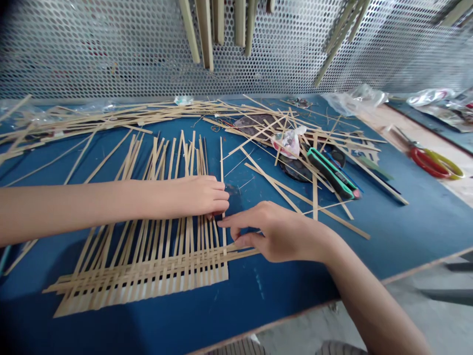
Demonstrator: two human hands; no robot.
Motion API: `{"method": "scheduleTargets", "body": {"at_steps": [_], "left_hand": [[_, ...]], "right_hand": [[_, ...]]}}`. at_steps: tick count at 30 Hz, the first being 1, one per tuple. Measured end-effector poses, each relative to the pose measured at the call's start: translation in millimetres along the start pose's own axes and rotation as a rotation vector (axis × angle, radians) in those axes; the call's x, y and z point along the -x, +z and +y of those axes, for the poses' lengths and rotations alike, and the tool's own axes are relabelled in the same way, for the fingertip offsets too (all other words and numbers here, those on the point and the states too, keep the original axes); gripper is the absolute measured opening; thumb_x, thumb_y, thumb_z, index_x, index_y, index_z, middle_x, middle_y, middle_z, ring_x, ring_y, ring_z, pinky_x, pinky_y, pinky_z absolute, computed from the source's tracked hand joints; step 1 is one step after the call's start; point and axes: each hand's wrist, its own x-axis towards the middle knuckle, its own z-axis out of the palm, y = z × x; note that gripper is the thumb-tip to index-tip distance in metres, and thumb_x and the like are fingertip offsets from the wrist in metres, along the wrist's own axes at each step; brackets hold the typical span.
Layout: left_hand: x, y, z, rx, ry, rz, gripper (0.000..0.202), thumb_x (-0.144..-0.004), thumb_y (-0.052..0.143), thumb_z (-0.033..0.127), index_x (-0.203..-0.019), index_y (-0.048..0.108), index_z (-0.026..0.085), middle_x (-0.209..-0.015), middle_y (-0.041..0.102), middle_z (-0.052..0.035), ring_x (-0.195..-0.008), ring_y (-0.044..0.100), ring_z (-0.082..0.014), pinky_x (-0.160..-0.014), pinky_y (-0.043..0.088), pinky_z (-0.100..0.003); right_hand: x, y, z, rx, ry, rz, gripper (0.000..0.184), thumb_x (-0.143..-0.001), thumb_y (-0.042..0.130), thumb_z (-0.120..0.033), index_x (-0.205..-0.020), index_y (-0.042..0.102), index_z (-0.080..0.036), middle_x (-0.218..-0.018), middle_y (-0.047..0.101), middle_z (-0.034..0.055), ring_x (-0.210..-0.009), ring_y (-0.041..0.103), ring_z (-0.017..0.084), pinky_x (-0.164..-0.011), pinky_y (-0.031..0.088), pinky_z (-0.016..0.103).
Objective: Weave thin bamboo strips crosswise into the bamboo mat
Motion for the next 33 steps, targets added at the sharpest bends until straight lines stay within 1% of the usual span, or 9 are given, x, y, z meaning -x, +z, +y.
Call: {"method": "scheduleTargets", "body": {"at_steps": [4, 6, 8, 10, 11, 15, 22, 26, 33], "left_hand": [[-3.1, -4.2, 1.7, -0.022, -0.008, -0.053, 0.01, -0.084, 0.059, 0.013, -0.078, 0.059, 0.02, -0.079, 0.065, 0.0, -0.075, 0.056, -0.0152, -0.065, 0.035, -0.029], [-4.7, -6.3, 2.9, -0.04, -0.015, -0.077, 0.013, -0.083, 0.061, 0.012, -0.073, 0.059, 0.02, -0.079, 0.065, 0.0005, -0.076, 0.056, -0.0158, -0.066, 0.034, -0.03], [-6.1, -8.7, 4.1, -0.055, -0.021, -0.096, 0.016, -0.081, 0.061, 0.009, -0.071, 0.059, 0.02, -0.08, 0.065, 0.0007, -0.077, 0.056, -0.0161, -0.069, 0.034, -0.03], [-7.3, -11.5, 5.0, -0.06, -0.02, -0.111, 0.016, -0.081, 0.058, 0.006, -0.073, 0.059, 0.02, -0.082, 0.066, 0.0004, -0.08, 0.057, -0.0168, -0.075, 0.034, -0.031], [-8.0, -12.9, 5.4, -0.061, -0.017, -0.119, 0.017, -0.081, 0.057, 0.004, -0.076, 0.059, 0.02, -0.082, 0.066, 0.0, -0.081, 0.057, -0.0173, -0.078, 0.034, -0.032], [-11.0, -19.2, 5.7, -0.051, -0.029, -0.168, 0.02, -0.08, 0.055, 0.001, -0.084, 0.06, 0.019, -0.076, 0.065, -0.0018, -0.082, 0.057, -0.02, -0.084, 0.033, -0.035], [-11.8, -29.8, 0.3, 0.088, -0.014, -0.257, 0.023, -0.076, 0.052, 0.0, -0.073, 0.059, 0.022, -0.067, 0.063, 0.0018, -0.076, 0.055, -0.0181, -0.083, 0.033, -0.036], [-10.0, -30.5, 0.5, 0.118, -0.015, -0.26, 0.034, -0.064, 0.047, -0.009, -0.076, 0.058, 0.02, -0.074, 0.066, -0.0004, -0.083, 0.055, -0.0203, -0.084, 0.03, -0.038], [-8.1, -24.9, 4.1, 0.097, -0.036, -0.228, 0.039, -0.056, 0.049, -0.009, -0.082, 0.057, 0.019, -0.081, 0.066, -0.0024, -0.086, 0.055, -0.0228, -0.08, 0.029, -0.038]], "right_hand": [[0.1, -6.5, 1.0, -0.042, -0.008, 0.092, 0.01, -0.086, 0.054, -0.021, -0.086, 0.064, -0.02, -0.098, 0.071, 0.0025, -0.095, 0.064, 0.016, -0.083, 0.047, 0.028], [2.0, -12.6, 4.0, -0.036, 0.099, 0.154, 0.012, -0.085, 0.055, -0.027, -0.082, 0.065, -0.021, -0.088, 0.07, 0.0006, -0.081, 0.064, 0.014, -0.073, 0.048, 0.025], [4.4, -19.0, 7.5, -0.015, 0.268, 0.171, 0.015, -0.083, 0.056, -0.032, -0.078, 0.067, -0.021, -0.076, 0.069, -0.0009, -0.07, 0.061, 0.014, -0.062, 0.047, 0.024], [6.0, -23.4, 9.8, -0.008, 0.389, 0.133, 0.017, -0.08, 0.059, -0.035, -0.078, 0.069, -0.022, -0.072, 0.069, -0.0009, -0.066, 0.06, 0.014, -0.057, 0.045, 0.024], [6.1, -24.4, 10.2, -0.016, 0.412, 0.104, 0.017, -0.079, 0.06, -0.035, -0.078, 0.071, -0.022, -0.071, 0.07, -0.0008, -0.065, 0.06, 0.014, -0.056, 0.044, 0.024], [1.8, -20.5, 9.0, -0.069, 0.404, 0.065, 0.016, -0.077, 0.062, -0.036, -0.077, 0.071, -0.023, -0.066, 0.07, -0.0023, -0.059, 0.059, 0.012, -0.051, 0.042, 0.022], [-8.2, -9.2, 10.0, -0.168, 0.408, 0.108, 0.014, -0.076, 0.063, -0.032, -0.072, 0.066, -0.019, -0.058, 0.066, -0.0019, -0.052, 0.056, 0.01, -0.047, 0.04, 0.021], [-10.0, -7.0, 7.2, -0.092, 0.411, 0.097, 0.016, -0.076, 0.062, -0.034, -0.073, 0.067, -0.019, -0.059, 0.066, -0.0018, -0.051, 0.055, 0.01, -0.046, 0.038, 0.021], [-9.9, -1.9, 9.3, -0.077, 0.382, 0.122, 0.016, -0.079, 0.059, -0.034, -0.075, 0.065, -0.02, -0.059, 0.065, -0.0024, -0.052, 0.054, 0.01, -0.049, 0.038, 0.022]]}}
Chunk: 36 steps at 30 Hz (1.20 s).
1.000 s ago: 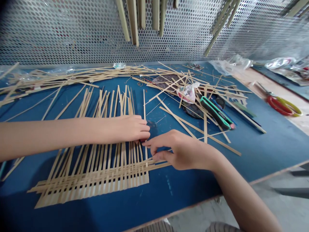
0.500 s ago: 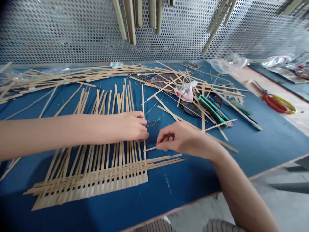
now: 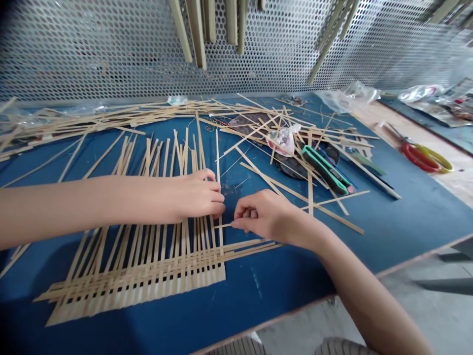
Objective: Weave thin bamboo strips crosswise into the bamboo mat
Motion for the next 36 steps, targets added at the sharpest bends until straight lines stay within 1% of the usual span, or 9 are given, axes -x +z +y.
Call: {"method": "scheduleTargets", "body": {"at_steps": [2, 4, 8, 10, 13, 19, 24, 31, 36], "left_hand": [[2.3, 3.1, 0.7, -0.014, 0.004, 0.037, 0.039, -0.053, 0.05, -0.007, -0.081, 0.057, 0.018, -0.079, 0.065, -0.002, -0.083, 0.056, -0.0219, -0.079, 0.028, -0.037], [5.0, 8.0, 1.2, -0.031, 0.015, 0.117, 0.035, -0.053, 0.051, -0.005, -0.078, 0.057, 0.019, -0.075, 0.064, -0.0014, -0.081, 0.056, -0.0214, -0.078, 0.028, -0.036], [8.9, 19.8, 2.9, -0.095, -0.004, 0.262, 0.023, -0.063, 0.054, 0.004, -0.08, 0.057, 0.018, -0.074, 0.063, -0.0018, -0.077, 0.056, -0.0209, -0.079, 0.029, -0.037], [9.5, 23.8, 4.5, -0.14, -0.037, 0.287, 0.016, -0.072, 0.052, 0.006, -0.08, 0.058, 0.019, -0.074, 0.063, -0.0012, -0.075, 0.055, -0.0188, -0.081, 0.029, -0.036], [9.1, 27.1, 7.1, -0.184, -0.076, 0.316, 0.021, -0.082, 0.043, 0.004, -0.079, 0.058, 0.02, -0.073, 0.064, -0.0005, -0.074, 0.054, -0.0169, -0.083, 0.03, -0.035], [7.2, 33.5, 8.2, -0.217, -0.068, 0.385, 0.026, -0.087, 0.039, 0.003, -0.077, 0.058, 0.018, -0.071, 0.063, -0.0004, -0.074, 0.055, -0.0175, -0.085, 0.029, -0.036], [7.7, 34.5, 6.5, -0.198, -0.067, 0.397, 0.027, -0.089, 0.038, 0.004, -0.077, 0.058, 0.018, -0.07, 0.063, -0.0007, -0.073, 0.056, -0.0174, -0.083, 0.03, -0.036], [13.9, 32.3, 3.7, -0.114, -0.049, 0.36, 0.024, -0.087, 0.039, 0.004, -0.08, 0.057, 0.018, -0.075, 0.063, -0.0005, -0.079, 0.056, -0.0174, -0.085, 0.029, -0.036], [14.1, 32.2, 1.9, -0.046, -0.05, 0.337, 0.022, -0.084, 0.041, 0.003, -0.082, 0.057, 0.018, -0.076, 0.062, -0.0015, -0.08, 0.055, -0.018, -0.084, 0.029, -0.037]], "right_hand": [[-0.4, 1.7, 1.2, 0.0, -0.005, 0.004, 0.015, -0.08, 0.058, -0.033, -0.075, 0.063, -0.02, -0.061, 0.064, -0.002, -0.055, 0.055, 0.011, -0.052, 0.039, 0.023], [-0.9, 3.2, 1.8, 0.042, -0.05, 0.037, 0.013, -0.08, 0.058, -0.031, -0.074, 0.063, -0.02, -0.066, 0.064, -0.0004, -0.06, 0.056, 0.012, -0.057, 0.04, 0.024], [-2.7, 5.7, 1.2, 0.115, -0.156, 0.087, 0.012, -0.08, 0.059, -0.027, -0.074, 0.065, -0.019, -0.076, 0.061, 0.0024, -0.064, 0.055, 0.012, -0.063, 0.041, 0.026], [-4.1, 6.8, -0.1, 0.119, -0.167, 0.078, 0.01, -0.08, 0.058, -0.024, -0.074, 0.064, -0.018, -0.073, 0.06, 0.0015, -0.062, 0.054, 0.011, -0.062, 0.041, 0.025], [-6.3, 8.4, -2.8, 0.116, -0.167, 0.07, 0.008, -0.079, 0.059, -0.02, -0.072, 0.063, -0.018, -0.071, 0.059, 0.0001, -0.06, 0.053, 0.01, -0.061, 0.041, 0.024], [-8.2, 11.6, -4.9, 0.11, -0.179, 0.071, 0.009, -0.079, 0.06, -0.018, -0.07, 0.061, -0.018, -0.073, 0.059, 0.0006, -0.061, 0.053, 0.01, -0.062, 0.041, 0.025], [-9.3, 15.2, -6.0, 0.1, -0.195, 0.082, 0.009, -0.081, 0.058, -0.019, -0.072, 0.06, -0.017, -0.075, 0.059, 0.0011, -0.064, 0.054, 0.011, -0.064, 0.041, 0.025], [-5.7, 15.9, -4.0, 0.104, -0.197, 0.103, 0.008, -0.081, 0.056, -0.018, -0.075, 0.061, -0.017, -0.078, 0.058, 0.0026, -0.069, 0.054, 0.013, -0.066, 0.041, 0.026], [-4.4, 11.6, -3.1, 0.116, -0.132, 0.095, 0.009, -0.08, 0.056, -0.018, -0.073, 0.062, -0.018, -0.072, 0.058, 0.0017, -0.068, 0.054, 0.014, -0.066, 0.04, 0.027]]}}
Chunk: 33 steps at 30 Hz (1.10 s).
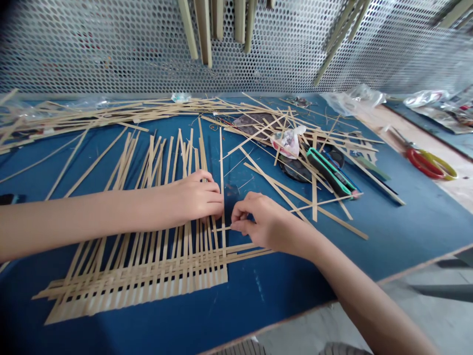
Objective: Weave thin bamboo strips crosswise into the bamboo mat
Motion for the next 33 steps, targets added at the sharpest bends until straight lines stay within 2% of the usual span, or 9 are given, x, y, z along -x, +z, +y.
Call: {"method": "scheduleTargets", "body": {"at_steps": [5, 12, 17, 21, 24, 26, 30, 33], "left_hand": [[-0.2, 1.2, -1.6, 0.038, -0.002, 0.018, 0.025, -0.083, 0.038, 0.003, -0.081, 0.057, 0.018, -0.075, 0.063, -0.0032, -0.08, 0.055, -0.0187, -0.084, 0.029, -0.037], [-0.1, 4.9, -1.9, 0.051, 0.003, 0.042, 0.027, -0.08, 0.038, 0.001, -0.081, 0.059, 0.018, -0.075, 0.064, -0.0034, -0.08, 0.055, -0.0195, -0.084, 0.028, -0.037], [-0.6, 0.1, -0.7, 0.065, 0.0, 0.025, 0.026, -0.078, 0.04, -0.001, -0.08, 0.059, 0.017, -0.075, 0.063, -0.0024, -0.079, 0.054, -0.019, -0.083, 0.027, -0.037], [-2.2, -10.5, 1.4, 0.202, -0.085, -0.082, 0.025, -0.073, 0.049, -0.004, -0.081, 0.061, 0.016, -0.079, 0.064, -0.0012, -0.083, 0.054, -0.0172, -0.085, 0.025, -0.036], [-4.4, -17.7, 3.4, 0.375, -0.193, -0.128, 0.012, -0.073, 0.067, 0.008, -0.078, 0.062, 0.018, -0.082, 0.067, 0.0007, -0.088, 0.055, -0.0174, -0.087, 0.023, -0.037], [-5.6, -20.3, 4.5, 0.457, -0.246, -0.145, 0.013, -0.07, 0.075, 0.017, -0.076, 0.063, 0.018, -0.081, 0.068, 0.0017, -0.092, 0.055, -0.0182, -0.088, 0.021, -0.039], [-6.7, -20.2, 4.9, 0.507, -0.299, -0.155, 0.018, -0.065, 0.079, 0.017, -0.075, 0.064, 0.017, -0.08, 0.069, 0.0016, -0.096, 0.054, -0.0199, -0.089, 0.019, -0.041], [-6.4, -17.0, 3.1, 0.507, -0.277, -0.15, 0.017, -0.066, 0.076, 0.014, -0.077, 0.064, 0.019, -0.081, 0.069, 0.0019, -0.094, 0.054, -0.0202, -0.088, 0.019, -0.042]], "right_hand": [[-3.2, 0.4, -2.2, -0.05, 0.019, -0.021, 0.011, -0.079, 0.056, -0.015, -0.069, 0.06, -0.019, -0.064, 0.061, 0.0002, -0.071, 0.055, 0.015, -0.07, 0.039, 0.029], [-6.9, 6.2, -2.6, -0.019, 0.006, -0.011, 0.015, -0.081, 0.057, -0.019, -0.066, 0.058, -0.019, -0.065, 0.064, 0.0006, -0.077, 0.055, 0.017, -0.08, 0.034, 0.035], [-6.2, 3.8, -0.4, -0.015, -0.01, -0.032, 0.013, -0.082, 0.055, -0.018, -0.069, 0.058, -0.02, -0.06, 0.065, -0.0014, -0.077, 0.054, 0.017, -0.083, 0.031, 0.036], [-5.1, 2.2, 2.3, -0.02, 0.002, -0.05, 0.012, -0.083, 0.052, -0.017, -0.072, 0.058, -0.02, -0.059, 0.065, -0.0025, -0.078, 0.053, 0.017, -0.084, 0.029, 0.037], [-5.3, 2.5, 3.4, -0.02, 0.017, -0.056, 0.013, -0.083, 0.051, -0.017, -0.072, 0.059, -0.02, -0.061, 0.066, -0.0022, -0.079, 0.054, 0.017, -0.085, 0.029, 0.038], [-5.8, 2.7, 3.4, -0.018, 0.026, -0.059, 0.013, -0.082, 0.052, -0.017, -0.072, 0.059, -0.02, -0.062, 0.065, -0.002, -0.079, 0.054, 0.017, -0.085, 0.03, 0.038], [-7.4, 2.5, 1.7, -0.031, 0.041, -0.072, 0.012, -0.079, 0.053, -0.013, -0.071, 0.059, -0.02, -0.064, 0.065, -0.0012, -0.079, 0.055, 0.017, -0.082, 0.033, 0.036], [-9.0, 2.3, -0.5, -0.046, 0.057, -0.069, 0.012, -0.079, 0.054, -0.014, -0.071, 0.06, -0.019, -0.064, 0.065, 0.0, -0.08, 0.056, 0.017, -0.078, 0.035, 0.034]]}}
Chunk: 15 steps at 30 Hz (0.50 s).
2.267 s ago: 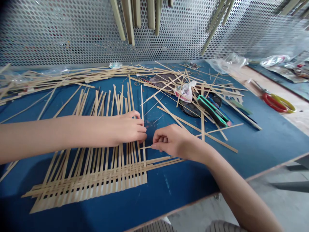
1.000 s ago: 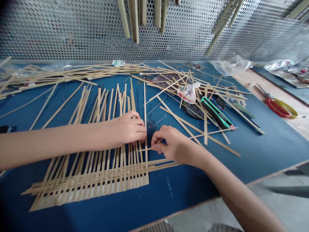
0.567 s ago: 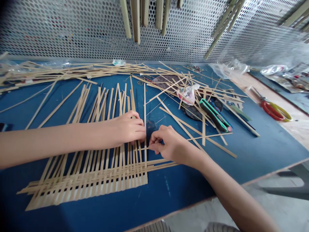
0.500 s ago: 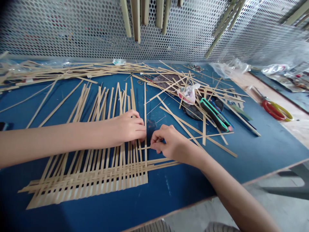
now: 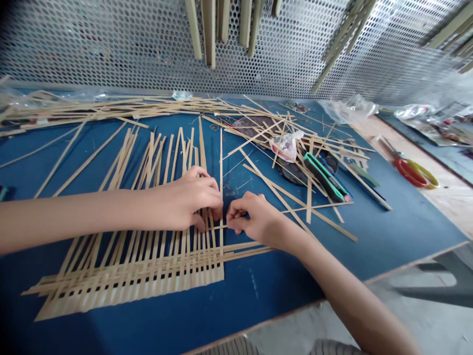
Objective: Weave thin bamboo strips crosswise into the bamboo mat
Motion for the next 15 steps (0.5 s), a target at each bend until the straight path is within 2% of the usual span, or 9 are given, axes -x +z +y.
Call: {"method": "scheduleTargets", "body": {"at_steps": [6, 9, 13, 15], "left_hand": [[-0.9, 4.6, -9.1, -0.034, 0.114, 0.045, 0.026, -0.069, 0.061, -0.002, -0.08, 0.063, 0.021, -0.08, 0.069, 0.0054, -0.089, 0.055, -0.0163, -0.087, 0.019, -0.038], [-0.1, 4.9, -11.2, -0.063, 0.12, 0.055, 0.029, -0.068, 0.061, -0.003, -0.082, 0.063, 0.022, -0.08, 0.067, 0.0068, -0.09, 0.054, -0.0158, -0.087, 0.018, -0.038], [4.0, -0.5, -6.7, -0.151, 0.085, 0.111, 0.024, -0.07, 0.066, 0.005, -0.088, 0.061, 0.02, -0.094, 0.062, -0.0006, -0.093, 0.051, -0.0189, -0.082, 0.023, -0.036], [7.6, -5.8, -2.1, -0.201, 0.091, 0.147, 0.019, -0.072, 0.066, 0.006, -0.086, 0.06, 0.018, -0.095, 0.061, -0.0024, -0.092, 0.05, -0.0195, -0.077, 0.026, -0.033]], "right_hand": [[-2.0, 3.0, -3.4, 0.005, 0.01, 0.046, 0.009, -0.078, 0.06, -0.02, -0.069, 0.062, -0.02, -0.061, 0.065, -0.0003, -0.075, 0.057, 0.017, -0.073, 0.038, 0.031], [-1.8, 6.1, -3.7, 0.006, -0.003, 0.078, 0.01, -0.078, 0.061, -0.023, -0.068, 0.063, -0.021, -0.059, 0.066, -0.0008, -0.075, 0.058, 0.017, -0.072, 0.038, 0.029], [-0.4, 7.1, -4.8, 0.006, -0.003, 0.104, 0.01, -0.079, 0.063, -0.025, -0.07, 0.064, -0.021, -0.06, 0.066, -0.0009, -0.072, 0.058, 0.016, -0.069, 0.039, 0.028], [0.5, 5.8, -6.3, 0.012, 0.013, 0.109, 0.01, -0.078, 0.063, -0.028, -0.071, 0.065, -0.02, -0.062, 0.066, -0.0004, -0.072, 0.058, 0.016, -0.067, 0.04, 0.028]]}}
